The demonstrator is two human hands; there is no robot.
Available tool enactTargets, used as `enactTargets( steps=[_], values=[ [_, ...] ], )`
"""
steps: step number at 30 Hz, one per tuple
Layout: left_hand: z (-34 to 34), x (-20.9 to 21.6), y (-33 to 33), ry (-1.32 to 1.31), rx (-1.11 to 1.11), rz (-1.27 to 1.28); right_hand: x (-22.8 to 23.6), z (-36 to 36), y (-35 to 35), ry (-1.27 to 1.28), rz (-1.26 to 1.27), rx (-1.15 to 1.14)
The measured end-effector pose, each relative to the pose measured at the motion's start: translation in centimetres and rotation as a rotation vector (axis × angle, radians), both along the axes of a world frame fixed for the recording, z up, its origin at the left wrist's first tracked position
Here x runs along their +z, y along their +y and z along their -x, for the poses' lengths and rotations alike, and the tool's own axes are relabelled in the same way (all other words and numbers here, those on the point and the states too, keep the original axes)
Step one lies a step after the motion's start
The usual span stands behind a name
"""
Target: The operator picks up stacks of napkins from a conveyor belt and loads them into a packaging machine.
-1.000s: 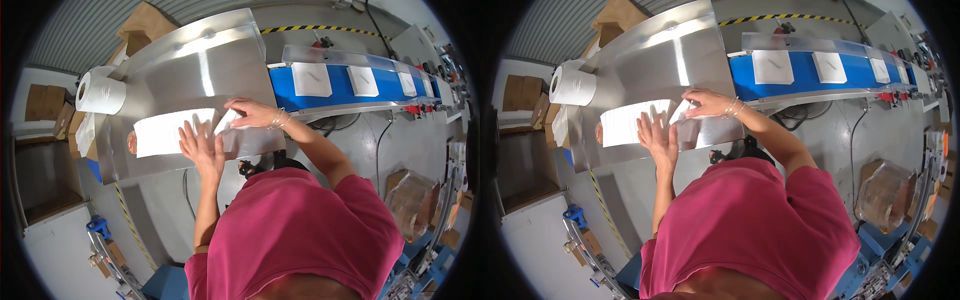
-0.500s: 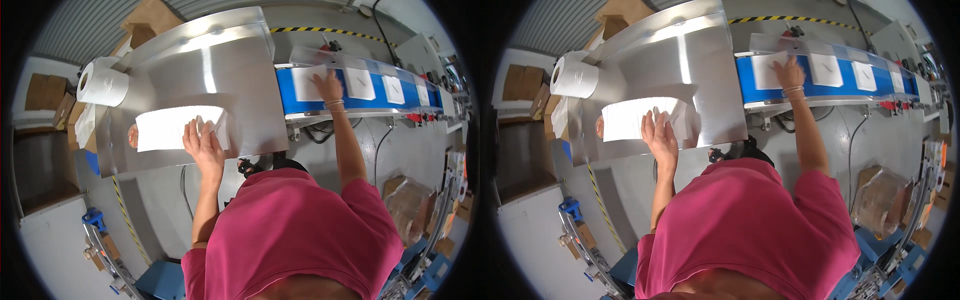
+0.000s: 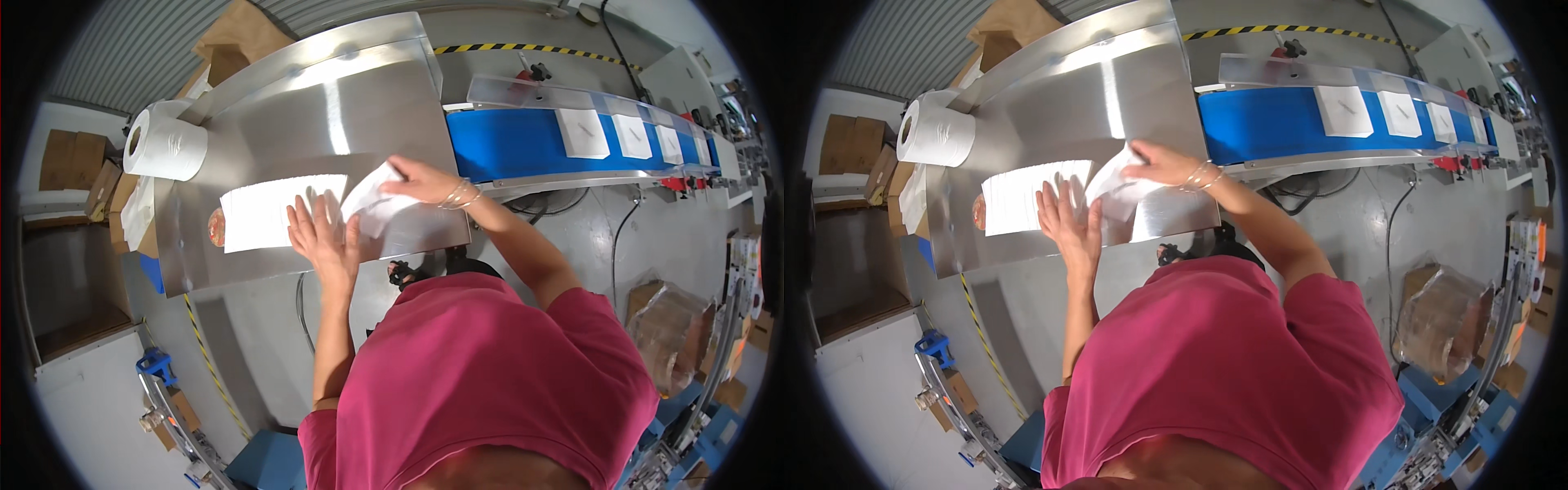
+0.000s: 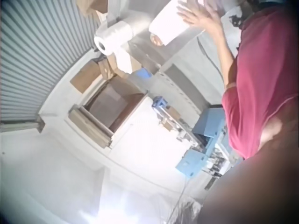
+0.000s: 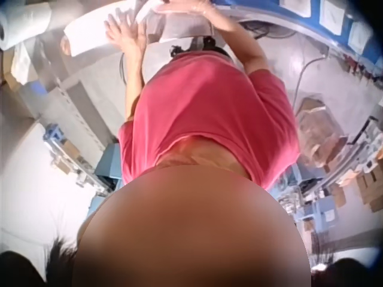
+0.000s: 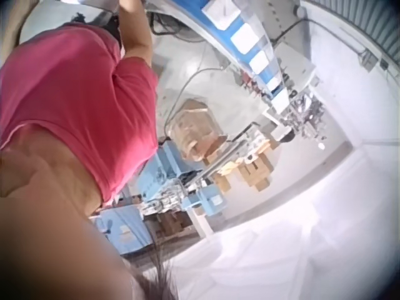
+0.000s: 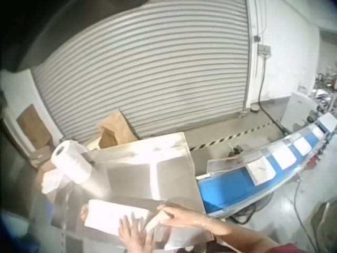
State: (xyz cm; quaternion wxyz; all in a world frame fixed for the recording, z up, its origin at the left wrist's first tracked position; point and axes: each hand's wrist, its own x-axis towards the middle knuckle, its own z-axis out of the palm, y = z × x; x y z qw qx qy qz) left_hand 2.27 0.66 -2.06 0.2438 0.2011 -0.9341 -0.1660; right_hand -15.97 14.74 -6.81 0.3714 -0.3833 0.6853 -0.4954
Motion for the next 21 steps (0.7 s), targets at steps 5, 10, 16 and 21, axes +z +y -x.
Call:
enactTargets(
  steps=[5,10,16,21],
  values=[
    [-0.5,-0.5,-0.7,0.045,0.053,-0.015,-3.0,5.4,8.3,0.416,-0.442,-0.576],
    [0.0,-0.6,-1.0,0.104,0.032,-0.027,-5.4,11.0,16.6,0.573,-0.524,-0.991],
    [0.0,-0.4,-0.7,0.097,0.045,-0.012,0.1,5.5,7.7,0.775,-0.023,-0.508],
    [-0.1,-0.2,-0.8,0.027,-0.022,-0.007,2.2,-1.0,-2.4,0.395,0.185,0.018]
  ],
)
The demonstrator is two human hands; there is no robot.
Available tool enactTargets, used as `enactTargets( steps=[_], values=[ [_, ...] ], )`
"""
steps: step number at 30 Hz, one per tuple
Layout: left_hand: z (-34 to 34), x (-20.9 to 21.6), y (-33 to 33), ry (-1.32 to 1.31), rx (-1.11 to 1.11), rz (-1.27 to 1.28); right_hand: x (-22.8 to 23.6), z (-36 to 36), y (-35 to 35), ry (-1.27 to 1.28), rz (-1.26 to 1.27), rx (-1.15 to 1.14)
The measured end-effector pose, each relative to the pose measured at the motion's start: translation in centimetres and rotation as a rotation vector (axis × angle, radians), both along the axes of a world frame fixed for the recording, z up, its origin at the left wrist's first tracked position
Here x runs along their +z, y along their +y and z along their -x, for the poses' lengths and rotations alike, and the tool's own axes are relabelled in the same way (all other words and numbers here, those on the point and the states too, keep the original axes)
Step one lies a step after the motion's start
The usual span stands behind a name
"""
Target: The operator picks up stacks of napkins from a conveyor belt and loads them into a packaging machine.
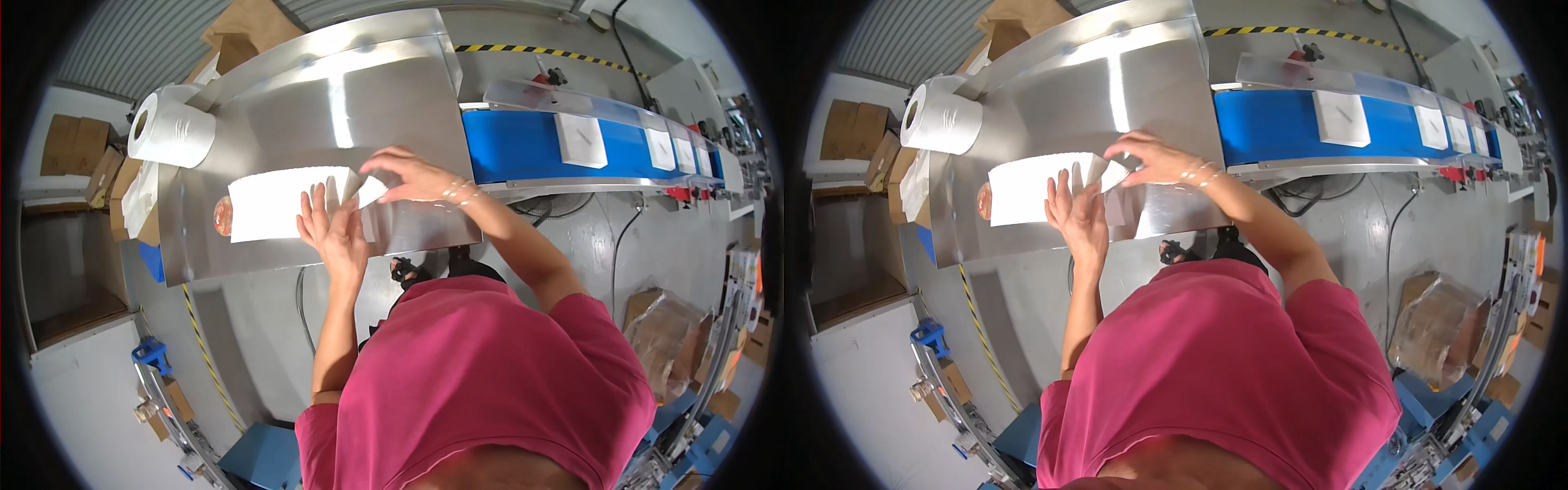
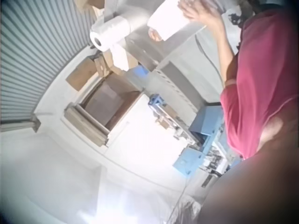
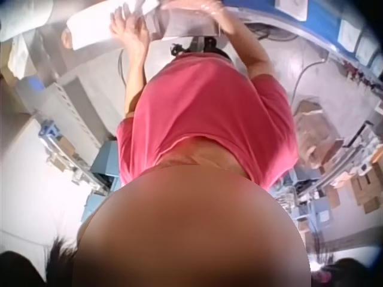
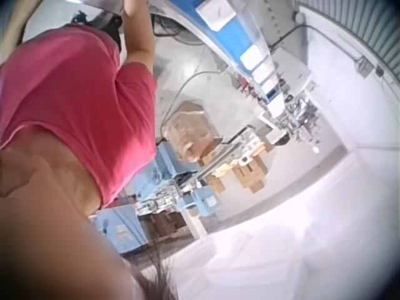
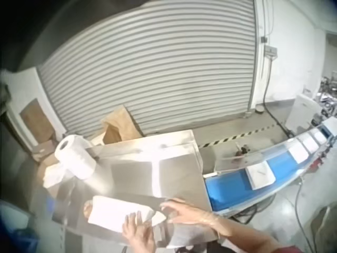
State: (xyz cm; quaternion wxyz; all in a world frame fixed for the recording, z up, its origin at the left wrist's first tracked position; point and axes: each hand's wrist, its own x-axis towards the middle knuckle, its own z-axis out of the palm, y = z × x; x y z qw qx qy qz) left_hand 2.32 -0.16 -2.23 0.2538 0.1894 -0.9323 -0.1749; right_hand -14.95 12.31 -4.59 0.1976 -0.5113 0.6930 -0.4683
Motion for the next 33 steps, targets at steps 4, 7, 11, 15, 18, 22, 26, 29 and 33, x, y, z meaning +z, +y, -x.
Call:
enactTargets(
  steps=[4,7,11,15,18,22,26,29,33],
  values=[
    [0.2,0.8,-0.1,-0.020,0.017,-0.014,-2.3,0.8,0.8,-0.014,-0.024,-0.044],
    [-0.4,0.1,-1.1,-0.010,0.069,0.014,-4.8,2.3,4.3,-0.486,0.010,-0.334],
    [-0.4,0.1,-1.4,0.006,0.064,-0.054,-5.7,7.7,12.3,-0.164,-0.183,-0.919],
    [0.1,0.1,-1.1,0.062,0.053,-0.027,-5.3,10.0,16.4,0.383,-0.465,-1.328],
    [0.2,0.1,-1.0,0.067,0.065,-0.007,-3.3,8.6,14.0,0.503,-0.328,-1.035],
    [-0.1,0.5,-1.1,-0.018,0.043,-0.005,-0.5,2.4,3.9,0.096,-0.002,-0.196],
    [-0.3,0.8,-1.4,-0.071,-0.104,0.007,-1.1,-0.8,-1.5,0.090,-0.005,0.042],
    [-0.1,1.2,-1.4,-0.048,-0.019,0.031,-5.6,-0.4,-0.9,-0.091,0.049,-0.053],
    [-0.8,0.2,-2.7,-0.047,0.063,0.073,-3.0,1.4,4.6,-0.580,-0.046,-0.405]
  ],
)
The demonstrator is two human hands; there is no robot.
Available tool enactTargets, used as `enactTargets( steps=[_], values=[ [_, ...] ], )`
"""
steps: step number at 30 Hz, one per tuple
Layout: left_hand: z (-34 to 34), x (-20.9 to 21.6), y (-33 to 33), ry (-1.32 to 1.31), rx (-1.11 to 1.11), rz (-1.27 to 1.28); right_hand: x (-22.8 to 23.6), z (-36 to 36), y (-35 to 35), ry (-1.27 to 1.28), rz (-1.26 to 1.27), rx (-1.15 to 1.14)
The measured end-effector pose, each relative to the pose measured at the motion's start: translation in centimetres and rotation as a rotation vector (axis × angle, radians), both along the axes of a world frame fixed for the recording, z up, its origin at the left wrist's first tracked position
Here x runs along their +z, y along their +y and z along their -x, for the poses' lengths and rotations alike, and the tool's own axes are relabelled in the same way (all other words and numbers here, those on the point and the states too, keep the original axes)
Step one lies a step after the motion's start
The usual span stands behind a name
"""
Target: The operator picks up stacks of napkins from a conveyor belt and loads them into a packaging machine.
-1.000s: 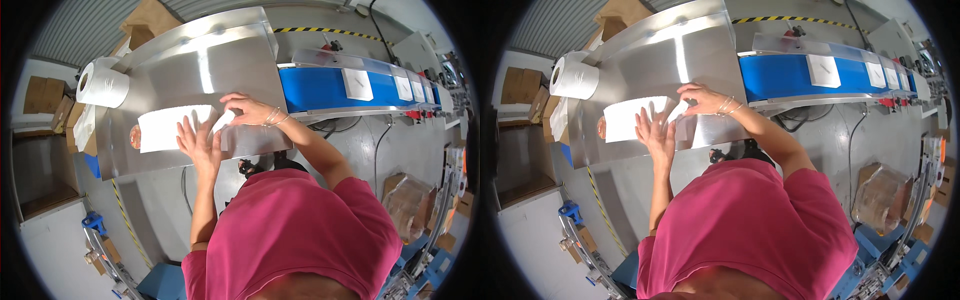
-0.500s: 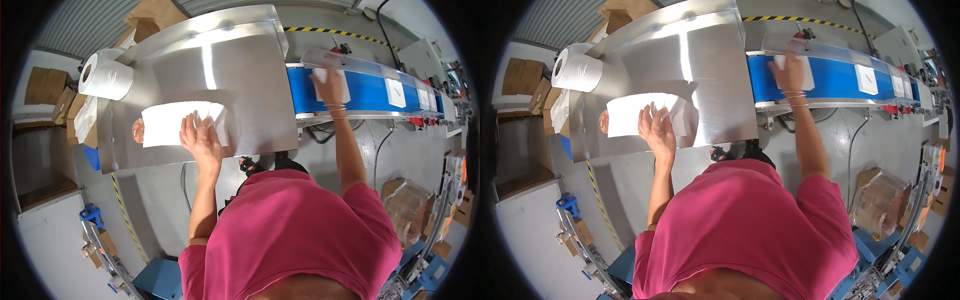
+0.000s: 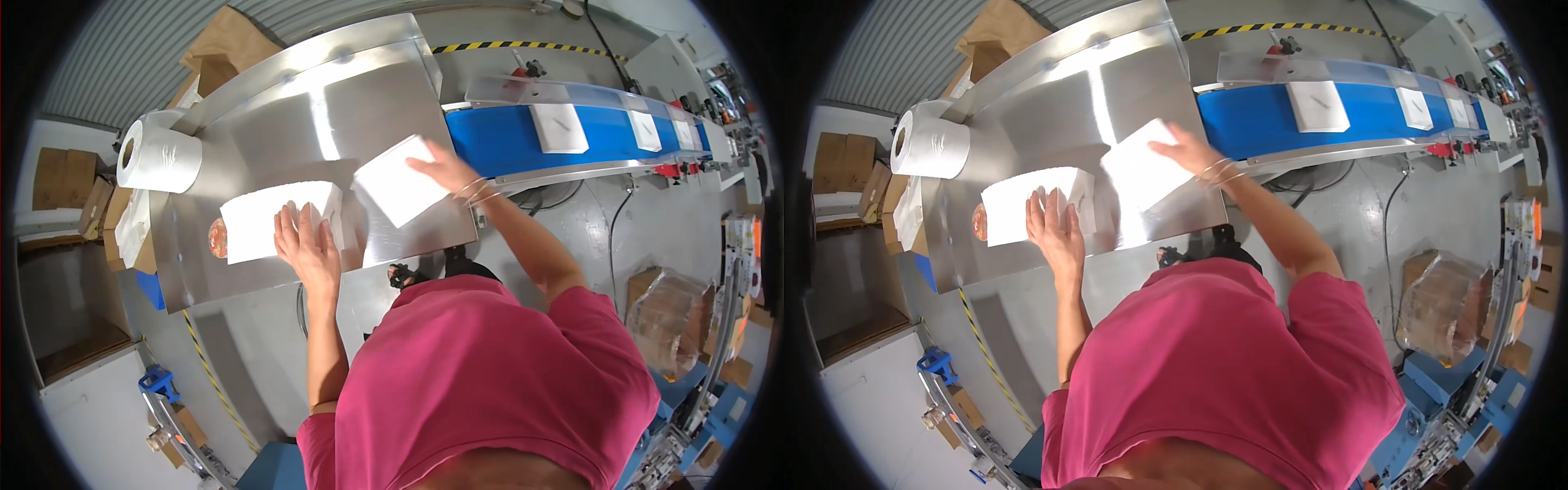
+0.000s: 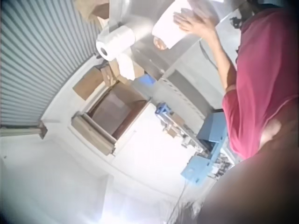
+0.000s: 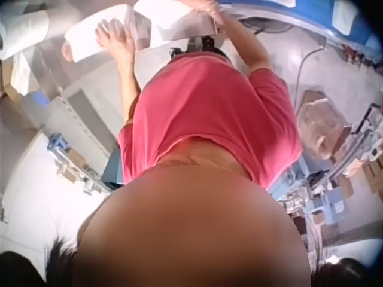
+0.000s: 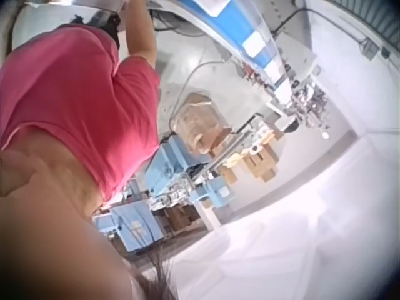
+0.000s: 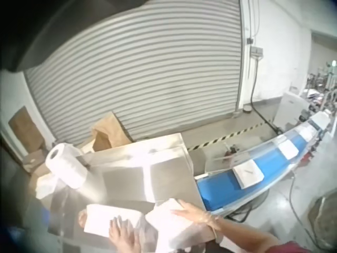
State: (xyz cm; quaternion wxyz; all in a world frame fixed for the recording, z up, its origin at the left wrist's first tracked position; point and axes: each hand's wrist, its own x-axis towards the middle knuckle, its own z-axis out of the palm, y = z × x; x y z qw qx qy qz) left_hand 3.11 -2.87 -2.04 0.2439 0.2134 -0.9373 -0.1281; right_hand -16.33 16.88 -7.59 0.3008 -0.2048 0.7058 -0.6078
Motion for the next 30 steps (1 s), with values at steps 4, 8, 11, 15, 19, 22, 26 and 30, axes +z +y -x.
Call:
enactTargets(
  steps=[4,8,11,15,19,22,26,30],
  values=[
    [0.0,0.1,0.0,0.058,-0.027,-0.042,-3.5,5.9,7.8,0.535,-0.395,-0.297],
    [0.4,0.1,0.1,0.114,-0.040,-0.027,-2.0,8.5,11.7,0.608,-0.740,-0.652],
    [0.6,0.1,0.3,0.118,-0.016,-0.025,0.7,6.4,9.3,1.061,-0.994,-0.719],
    [0.1,0.2,0.2,0.070,-0.001,-0.049,2.8,1.9,0.4,0.742,-0.142,0.125],
    [-0.2,-0.1,-0.4,-0.042,-0.100,-0.020,3.6,-2.2,-6.8,0.530,0.039,0.421],
    [0.1,0.7,-0.2,0.017,-0.073,-0.062,0.0,-2.1,-7.9,1.014,0.103,0.335],
    [-0.6,0.1,-1.8,0.011,-0.029,-0.001,-1.4,-1.1,-4.2,-0.014,0.157,0.154],
    [-0.9,0.0,-2.3,0.040,-0.029,-0.052,-5.5,4.9,5.1,0.359,-0.313,-0.243]
  ],
)
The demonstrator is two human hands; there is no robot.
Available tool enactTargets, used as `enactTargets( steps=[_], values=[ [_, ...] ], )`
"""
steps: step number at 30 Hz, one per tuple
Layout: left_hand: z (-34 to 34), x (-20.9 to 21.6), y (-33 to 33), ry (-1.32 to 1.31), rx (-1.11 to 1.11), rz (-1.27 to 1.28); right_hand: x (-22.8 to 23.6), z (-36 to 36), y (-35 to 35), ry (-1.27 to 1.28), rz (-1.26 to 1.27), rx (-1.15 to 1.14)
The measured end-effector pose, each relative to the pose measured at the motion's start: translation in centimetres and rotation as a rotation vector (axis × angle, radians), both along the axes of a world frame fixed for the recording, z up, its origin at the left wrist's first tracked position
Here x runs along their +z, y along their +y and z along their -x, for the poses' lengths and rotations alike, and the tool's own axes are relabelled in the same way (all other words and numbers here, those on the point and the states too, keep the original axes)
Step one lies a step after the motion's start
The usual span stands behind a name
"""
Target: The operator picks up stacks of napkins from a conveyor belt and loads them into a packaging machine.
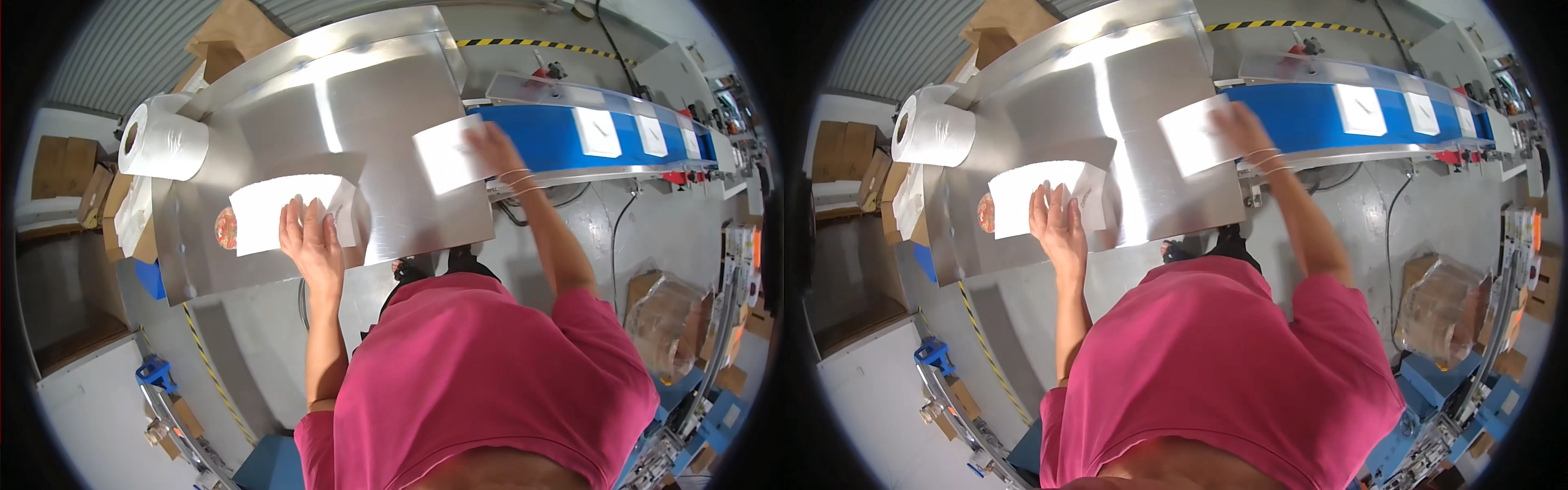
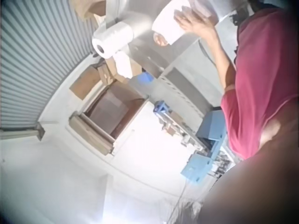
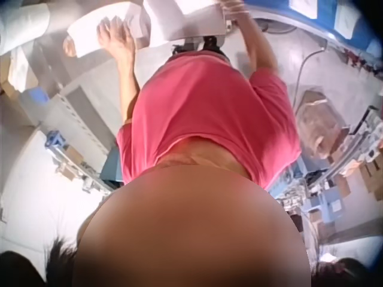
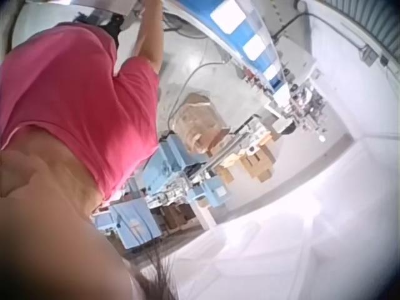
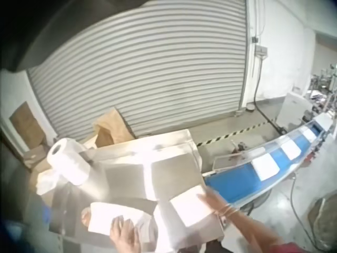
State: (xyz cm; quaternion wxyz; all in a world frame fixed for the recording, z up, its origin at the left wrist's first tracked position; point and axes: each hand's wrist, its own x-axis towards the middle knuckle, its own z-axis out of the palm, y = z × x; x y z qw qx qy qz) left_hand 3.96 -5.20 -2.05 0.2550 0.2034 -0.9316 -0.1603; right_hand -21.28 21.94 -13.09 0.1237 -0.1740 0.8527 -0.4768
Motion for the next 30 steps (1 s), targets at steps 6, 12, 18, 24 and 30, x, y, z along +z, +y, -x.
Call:
enactTargets(
  steps=[6,12,18,24,30],
  values=[
    [0.7,-0.1,0.2,0.077,-0.015,0.014,0.9,4.6,8.4,0.419,-0.487,-0.493],
    [0.4,0.2,0.1,0.061,-0.008,0.002,5.6,-1.9,-3.5,0.359,0.040,0.230],
    [0.5,0.5,-0.2,-0.043,-0.090,0.007,7.4,-7.8,-14.9,0.086,0.281,0.754],
    [0.1,-0.1,-1.9,0.002,0.005,0.014,4.2,-6.7,-11.0,-0.226,0.250,0.334],
    [0.3,0.5,-1.4,0.050,0.000,-0.075,2.4,1.8,2.7,-0.038,-0.092,-0.252]
  ],
)
